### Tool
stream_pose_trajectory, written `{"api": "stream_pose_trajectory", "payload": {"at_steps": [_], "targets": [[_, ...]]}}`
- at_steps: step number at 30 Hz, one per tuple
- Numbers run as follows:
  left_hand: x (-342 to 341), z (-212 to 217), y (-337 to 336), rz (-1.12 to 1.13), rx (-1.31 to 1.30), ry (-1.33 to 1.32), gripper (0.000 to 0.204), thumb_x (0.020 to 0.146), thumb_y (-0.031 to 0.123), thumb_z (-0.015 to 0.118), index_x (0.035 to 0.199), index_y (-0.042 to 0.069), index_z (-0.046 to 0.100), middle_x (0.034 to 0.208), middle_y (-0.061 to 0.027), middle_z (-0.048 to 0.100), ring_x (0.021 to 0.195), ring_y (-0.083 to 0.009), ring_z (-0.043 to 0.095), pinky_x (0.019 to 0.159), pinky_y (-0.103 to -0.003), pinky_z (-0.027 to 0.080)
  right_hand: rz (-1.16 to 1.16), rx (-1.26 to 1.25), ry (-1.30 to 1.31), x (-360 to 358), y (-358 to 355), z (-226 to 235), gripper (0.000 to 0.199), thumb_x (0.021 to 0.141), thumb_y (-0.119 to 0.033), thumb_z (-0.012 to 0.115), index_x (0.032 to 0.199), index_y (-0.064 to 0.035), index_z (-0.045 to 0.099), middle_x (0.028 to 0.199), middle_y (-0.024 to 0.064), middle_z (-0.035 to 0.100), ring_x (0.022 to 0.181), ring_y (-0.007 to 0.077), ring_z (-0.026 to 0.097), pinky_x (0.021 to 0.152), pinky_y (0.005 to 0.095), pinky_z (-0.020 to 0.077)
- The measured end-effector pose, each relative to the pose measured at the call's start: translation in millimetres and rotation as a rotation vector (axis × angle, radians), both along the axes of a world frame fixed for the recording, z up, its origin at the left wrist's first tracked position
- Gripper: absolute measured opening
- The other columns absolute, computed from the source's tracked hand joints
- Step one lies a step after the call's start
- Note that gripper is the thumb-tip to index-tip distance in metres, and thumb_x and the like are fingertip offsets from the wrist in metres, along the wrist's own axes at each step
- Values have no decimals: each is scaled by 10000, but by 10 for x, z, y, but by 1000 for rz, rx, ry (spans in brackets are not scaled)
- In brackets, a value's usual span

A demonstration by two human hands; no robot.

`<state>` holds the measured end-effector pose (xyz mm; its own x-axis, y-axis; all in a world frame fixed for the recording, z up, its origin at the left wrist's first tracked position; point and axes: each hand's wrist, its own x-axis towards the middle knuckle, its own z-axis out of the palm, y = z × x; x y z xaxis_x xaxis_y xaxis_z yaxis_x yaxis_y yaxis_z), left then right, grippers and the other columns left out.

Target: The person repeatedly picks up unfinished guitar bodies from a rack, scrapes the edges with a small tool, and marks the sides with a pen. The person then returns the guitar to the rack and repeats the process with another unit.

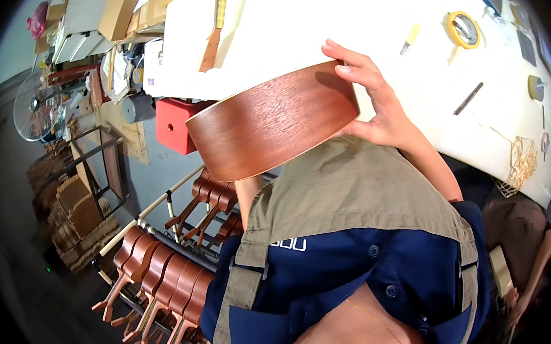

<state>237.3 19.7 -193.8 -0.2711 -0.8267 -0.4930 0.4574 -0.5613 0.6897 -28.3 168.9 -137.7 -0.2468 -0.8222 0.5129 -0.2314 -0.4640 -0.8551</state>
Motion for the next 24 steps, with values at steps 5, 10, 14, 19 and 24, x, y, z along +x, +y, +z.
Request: {"api": "stream_pose_trajectory", "payload": {"at_steps": [5,10,14,19,24], "targets": [[-12,16,-104,-18,-24,-21,399,920,292,409,1228,39,427,1227,-139,482,1135,-270,477,938,-434,425,-136,22,102,-61,71,-253,484,705,-320,713,1139,-144,591,1359,164,354,1289,347,286,1031,460,257],[64,-1,-247,0,-41,43,396,922,283,408,1233,38,423,1229,-139,481,1139,-272,474,941,-438,424,-212,139,-59,-199,155,-511,533,832,-523,512,1163,-112,587,1392,176,320,1316,346,225,1044,476,195],[225,-21,-366,22,45,539,342,895,153,488,1220,51,469,1183,-133,523,1131,-263,478,953,-446,413,2,131,-605,-182,207,-707,711,846,-446,553,1350,0,325,1425,151,272,1343,266,195,1073,393,181],[-220,40,-358,245,-115,397,509,803,253,656,1220,76,425,721,15,573,740,-137,567,875,-353,456,-112,362,-486,-192,171,-936,1053,615,-292,812,1415,-67,164,1432,125,262,1313,238,272,1064,371,236],[-376,97,-265,231,-360,-27,476,835,301,597,1213,83,407,712,-29,559,730,-173,566,746,-327,502,-157,365,-363,-218,211,-1116,1121,550,-279,846,1421,-111,162,1420,114,290,1293,240,313,1040,373,290]]}}
